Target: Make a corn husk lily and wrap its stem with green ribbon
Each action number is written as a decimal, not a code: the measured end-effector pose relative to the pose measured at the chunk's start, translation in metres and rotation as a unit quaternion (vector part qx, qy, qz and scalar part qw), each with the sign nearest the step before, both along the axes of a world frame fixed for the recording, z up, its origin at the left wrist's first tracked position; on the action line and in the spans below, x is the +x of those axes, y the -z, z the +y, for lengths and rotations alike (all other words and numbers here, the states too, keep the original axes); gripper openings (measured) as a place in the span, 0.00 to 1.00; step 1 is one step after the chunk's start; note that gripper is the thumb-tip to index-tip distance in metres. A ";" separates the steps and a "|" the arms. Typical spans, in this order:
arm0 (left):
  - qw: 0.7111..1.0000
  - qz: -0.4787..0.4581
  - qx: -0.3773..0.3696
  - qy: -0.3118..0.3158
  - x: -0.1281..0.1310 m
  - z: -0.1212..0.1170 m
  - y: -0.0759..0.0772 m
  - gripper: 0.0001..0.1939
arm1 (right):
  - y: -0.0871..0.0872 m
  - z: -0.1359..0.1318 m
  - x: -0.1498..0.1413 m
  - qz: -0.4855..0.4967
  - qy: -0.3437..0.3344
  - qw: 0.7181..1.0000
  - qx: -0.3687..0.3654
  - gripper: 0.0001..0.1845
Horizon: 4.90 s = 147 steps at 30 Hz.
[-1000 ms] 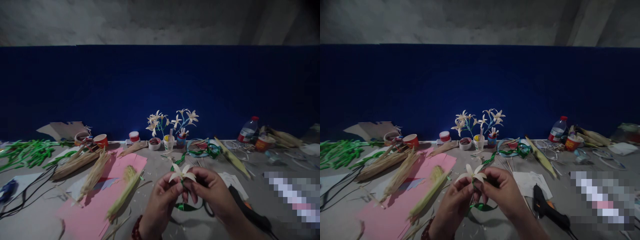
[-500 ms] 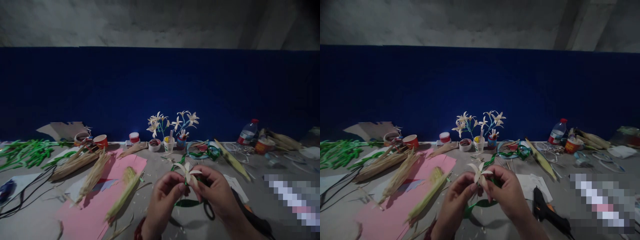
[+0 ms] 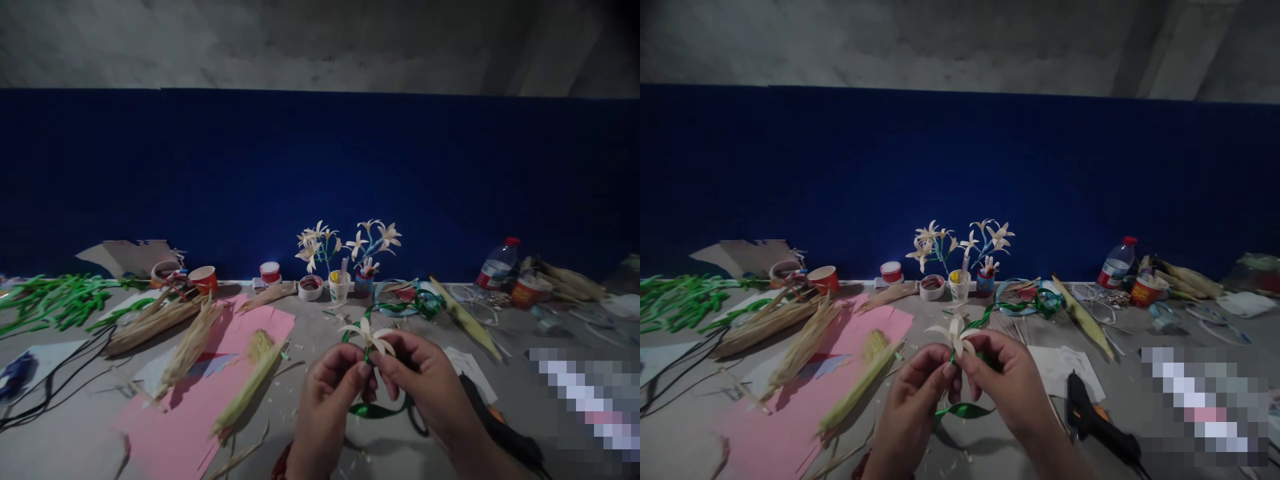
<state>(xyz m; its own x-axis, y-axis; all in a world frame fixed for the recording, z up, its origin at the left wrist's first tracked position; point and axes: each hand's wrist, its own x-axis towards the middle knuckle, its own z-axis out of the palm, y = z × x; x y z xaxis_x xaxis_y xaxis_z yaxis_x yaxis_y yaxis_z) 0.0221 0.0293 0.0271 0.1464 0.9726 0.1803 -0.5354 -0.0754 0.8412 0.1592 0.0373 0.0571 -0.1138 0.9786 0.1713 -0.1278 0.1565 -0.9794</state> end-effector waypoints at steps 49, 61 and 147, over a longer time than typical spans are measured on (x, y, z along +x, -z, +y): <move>0.988 -0.125 -0.087 0.039 -0.006 0.006 0.002 0.08 | -0.006 -0.002 -0.001 -0.171 0.014 0.983 0.063 0.08; 0.976 -0.182 -0.091 0.078 0.000 0.004 0.001 0.05 | 0.003 -0.003 -0.004 -0.112 -0.028 0.993 0.010 0.08; 0.935 -0.212 -0.224 -0.174 0.017 -0.003 0.027 0.14 | 0.019 0.002 -0.012 -0.219 0.032 0.971 0.088 0.03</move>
